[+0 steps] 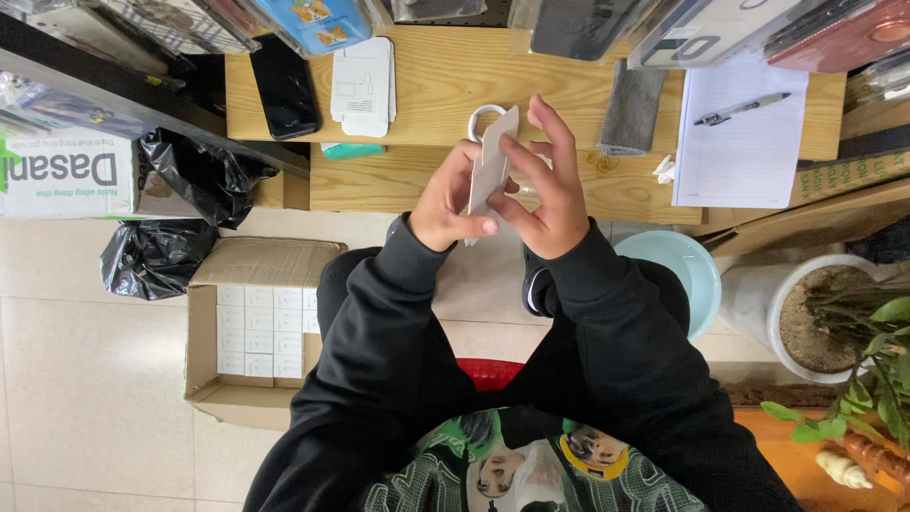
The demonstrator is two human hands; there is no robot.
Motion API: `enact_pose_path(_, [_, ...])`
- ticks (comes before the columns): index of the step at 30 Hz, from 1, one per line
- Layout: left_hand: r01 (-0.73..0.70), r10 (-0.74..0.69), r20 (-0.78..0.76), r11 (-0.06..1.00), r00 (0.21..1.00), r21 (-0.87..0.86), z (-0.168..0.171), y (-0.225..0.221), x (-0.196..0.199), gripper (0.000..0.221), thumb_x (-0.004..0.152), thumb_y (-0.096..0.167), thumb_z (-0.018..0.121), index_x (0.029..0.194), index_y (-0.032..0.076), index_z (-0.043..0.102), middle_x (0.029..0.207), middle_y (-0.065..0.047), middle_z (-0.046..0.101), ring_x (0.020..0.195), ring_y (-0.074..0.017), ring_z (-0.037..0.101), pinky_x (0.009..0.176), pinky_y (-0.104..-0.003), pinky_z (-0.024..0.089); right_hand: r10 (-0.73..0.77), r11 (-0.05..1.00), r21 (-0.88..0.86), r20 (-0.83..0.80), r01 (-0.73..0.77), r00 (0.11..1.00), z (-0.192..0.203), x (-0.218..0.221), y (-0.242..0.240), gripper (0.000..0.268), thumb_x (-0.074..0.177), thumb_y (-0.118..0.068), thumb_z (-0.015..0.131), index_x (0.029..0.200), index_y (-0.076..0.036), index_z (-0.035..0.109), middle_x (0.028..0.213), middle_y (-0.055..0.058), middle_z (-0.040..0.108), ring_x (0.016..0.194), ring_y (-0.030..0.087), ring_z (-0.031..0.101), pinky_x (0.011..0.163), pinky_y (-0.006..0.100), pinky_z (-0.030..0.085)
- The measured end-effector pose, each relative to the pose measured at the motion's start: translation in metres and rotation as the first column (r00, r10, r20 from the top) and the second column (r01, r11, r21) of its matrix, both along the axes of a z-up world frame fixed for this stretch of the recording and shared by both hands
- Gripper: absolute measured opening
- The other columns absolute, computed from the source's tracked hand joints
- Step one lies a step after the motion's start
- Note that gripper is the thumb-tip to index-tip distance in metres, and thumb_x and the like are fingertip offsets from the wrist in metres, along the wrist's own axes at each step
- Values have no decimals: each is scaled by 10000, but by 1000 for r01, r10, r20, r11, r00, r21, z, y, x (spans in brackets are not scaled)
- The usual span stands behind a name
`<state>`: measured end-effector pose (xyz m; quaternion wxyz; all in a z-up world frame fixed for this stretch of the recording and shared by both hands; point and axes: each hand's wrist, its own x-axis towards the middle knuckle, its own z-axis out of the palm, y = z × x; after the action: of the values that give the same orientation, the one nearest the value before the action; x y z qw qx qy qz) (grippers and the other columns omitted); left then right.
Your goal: The person wipes a gray cloth over a workspace, then coils a white cable and places it into a small white cardboard box along with some instructional leaflets.
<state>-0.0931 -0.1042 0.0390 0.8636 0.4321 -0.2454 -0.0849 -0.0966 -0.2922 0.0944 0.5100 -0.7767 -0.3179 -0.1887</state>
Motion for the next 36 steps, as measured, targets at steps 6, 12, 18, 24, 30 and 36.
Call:
enact_pose_path(6, [9, -51, 81, 892, 995, 451, 53, 24, -13, 1105, 795, 363, 969, 1649, 80, 326, 1542, -58, 552, 1232, -181, 662, 1146, -386, 593, 40, 999, -11, -143, -42, 989, 23, -10, -4, 361, 1005, -337, 750, 1269, -94, 711, 1700, 211, 274, 1618, 427, 345, 1213, 573, 495])
enact_pose_path(12, [-88, -23, 201, 846, 979, 527, 55, 24, -13, 1064, 751, 628, 888, 1588, 115, 478, 1437, -101, 507, 1367, -239, 543, 1169, -354, 448, 97, 995, 30, -107, -94, 990, 20, -7, -8, 310, 965, -321, 733, 1140, -66, 712, 1670, 283, 286, 1580, 443, 364, 1172, 571, 485])
enact_pose_path(18, [-222, 8, 328, 754, 945, 619, 54, 24, -12, 1021, 757, 605, 907, 1560, 121, 505, 1397, -118, 536, 1304, -264, 594, 1173, -392, 478, 159, 987, 2, -91, -159, 983, 16, -4, -17, 175, 908, -190, 715, 1003, -46, 746, 1704, 266, 216, 1619, 451, 289, 1222, 608, 481])
enact_pose_path(24, [-283, 28, 364, 687, 931, 670, 52, 29, -12, 1060, 698, 555, 982, 1554, 141, 513, 1366, -97, 543, 1260, -246, 629, 1116, -379, 535, 272, 962, 52, -94, -268, 958, 11, -12, -11, 121, 883, -123, 701, 819, -70, 612, 1734, 259, 157, 1631, 436, 268, 1268, 594, 389])
enact_pose_path(30, [-323, 63, 397, 702, 916, 635, 54, 28, -13, 1011, 692, 459, 1027, 1519, 122, 552, 1350, -113, 554, 1239, -255, 619, 1099, -372, 524, 197, 977, -83, -19, -198, 980, 21, -9, -10, 238, 980, -258, 694, 976, -23, 728, 1707, 258, 215, 1613, 513, 241, 1292, 677, 370])
enact_pose_path(36, [-451, 141, 447, 516, 883, 729, 61, 27, -18, 958, 745, 541, 947, 1533, 173, 547, 1380, -55, 568, 1235, -241, 671, 910, -390, 605, 175, 977, -130, 59, -166, 983, 27, -8, -6, 376, 989, -356, 699, 903, 10, 690, 1668, 273, 269, 1577, 528, 268, 1325, 734, 286])
